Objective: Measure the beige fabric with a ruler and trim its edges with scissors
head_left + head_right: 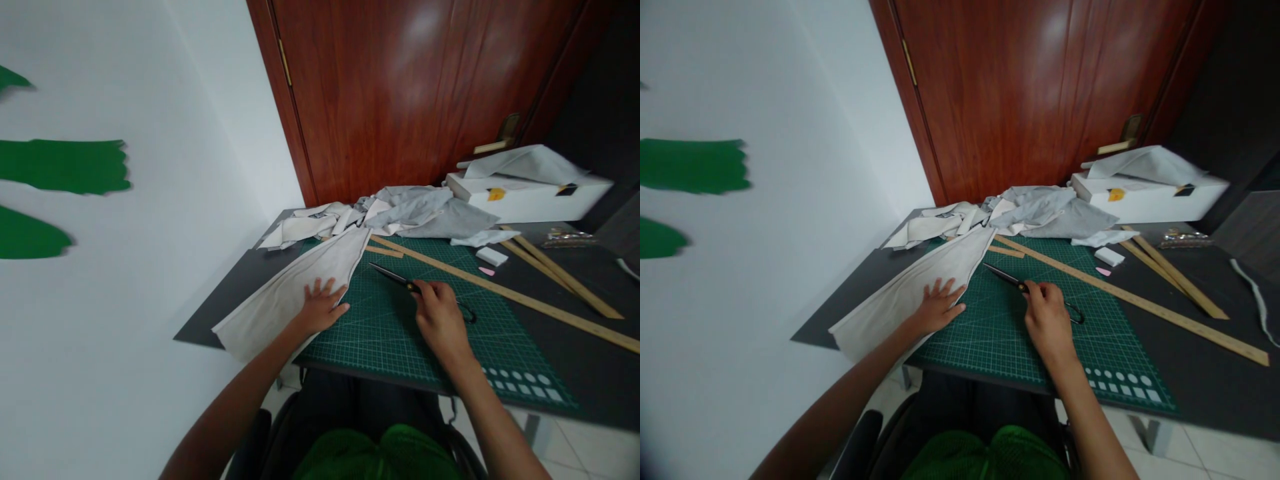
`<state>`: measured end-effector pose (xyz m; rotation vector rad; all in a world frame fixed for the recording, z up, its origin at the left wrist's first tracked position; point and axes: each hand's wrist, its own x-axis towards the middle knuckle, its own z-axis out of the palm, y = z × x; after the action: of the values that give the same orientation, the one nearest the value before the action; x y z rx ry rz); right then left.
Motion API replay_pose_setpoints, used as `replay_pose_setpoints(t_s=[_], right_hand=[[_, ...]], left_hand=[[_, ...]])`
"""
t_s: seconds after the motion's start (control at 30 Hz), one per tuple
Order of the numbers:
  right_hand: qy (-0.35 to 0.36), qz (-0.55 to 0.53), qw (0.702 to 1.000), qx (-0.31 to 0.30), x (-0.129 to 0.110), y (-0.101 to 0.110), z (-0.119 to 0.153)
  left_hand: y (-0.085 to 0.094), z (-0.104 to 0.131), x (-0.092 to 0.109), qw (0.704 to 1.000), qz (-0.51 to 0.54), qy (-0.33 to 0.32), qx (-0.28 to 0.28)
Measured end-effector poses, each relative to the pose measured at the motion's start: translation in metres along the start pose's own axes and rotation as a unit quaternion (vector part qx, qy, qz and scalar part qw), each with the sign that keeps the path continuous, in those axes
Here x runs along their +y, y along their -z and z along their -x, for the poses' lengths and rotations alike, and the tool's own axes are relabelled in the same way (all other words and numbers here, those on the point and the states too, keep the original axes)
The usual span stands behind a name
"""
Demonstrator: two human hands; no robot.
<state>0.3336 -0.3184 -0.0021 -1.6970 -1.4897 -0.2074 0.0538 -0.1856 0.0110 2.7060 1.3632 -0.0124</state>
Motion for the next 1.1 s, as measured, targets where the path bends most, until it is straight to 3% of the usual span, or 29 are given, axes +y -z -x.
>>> replay_pose_setpoints(t_s=[0.13, 0.27, 0.37, 0.5, 0.57, 0.7, 0.8, 0.87, 1.1], right_hand=[[-0.010, -0.046, 0.999, -0.002, -0.005, -0.001, -0.001], [-0.016, -0.104, 0.994, -0.010, -0.011, -0.012, 0.000], [-0.033, -0.142, 0.989, -0.018, -0.009, -0.021, 0.001], [-0.086, -0.183, 0.979, -0.026, 0.003, -0.028, 0.002], [-0.120, -0.200, 0.972, -0.032, 0.011, -0.029, 0.002], [-0.191, -0.252, 0.948, -0.047, 0.027, -0.031, 0.002], [-0.234, -0.312, 0.919, -0.058, 0.035, -0.029, 0.002], [-0.255, -0.353, 0.898, -0.058, 0.038, -0.024, 0.002], [-0.317, -0.474, 0.820, -0.045, 0.038, -0.006, -0.002]], left_hand=[[-0.007, -0.028, 0.030, 0.999, 0.005, 0.048, 0.023], [0.000, -0.053, 0.035, 0.998, 0.058, 0.019, -0.031], [0.015, -0.058, 0.016, 0.991, 0.111, -0.018, -0.067], [0.032, -0.044, -0.032, 0.984, 0.135, -0.079, -0.084], [0.035, -0.032, -0.054, 0.977, 0.113, -0.154, -0.094], [0.029, -0.016, -0.073, 0.979, 0.073, -0.165, -0.098], [0.022, -0.020, -0.063, 0.987, 0.035, -0.136, -0.084], [0.017, -0.034, -0.048, 0.995, 0.013, -0.080, -0.062], [0.004, -0.123, 0.010, 0.993, 0.036, 0.109, 0.041]])
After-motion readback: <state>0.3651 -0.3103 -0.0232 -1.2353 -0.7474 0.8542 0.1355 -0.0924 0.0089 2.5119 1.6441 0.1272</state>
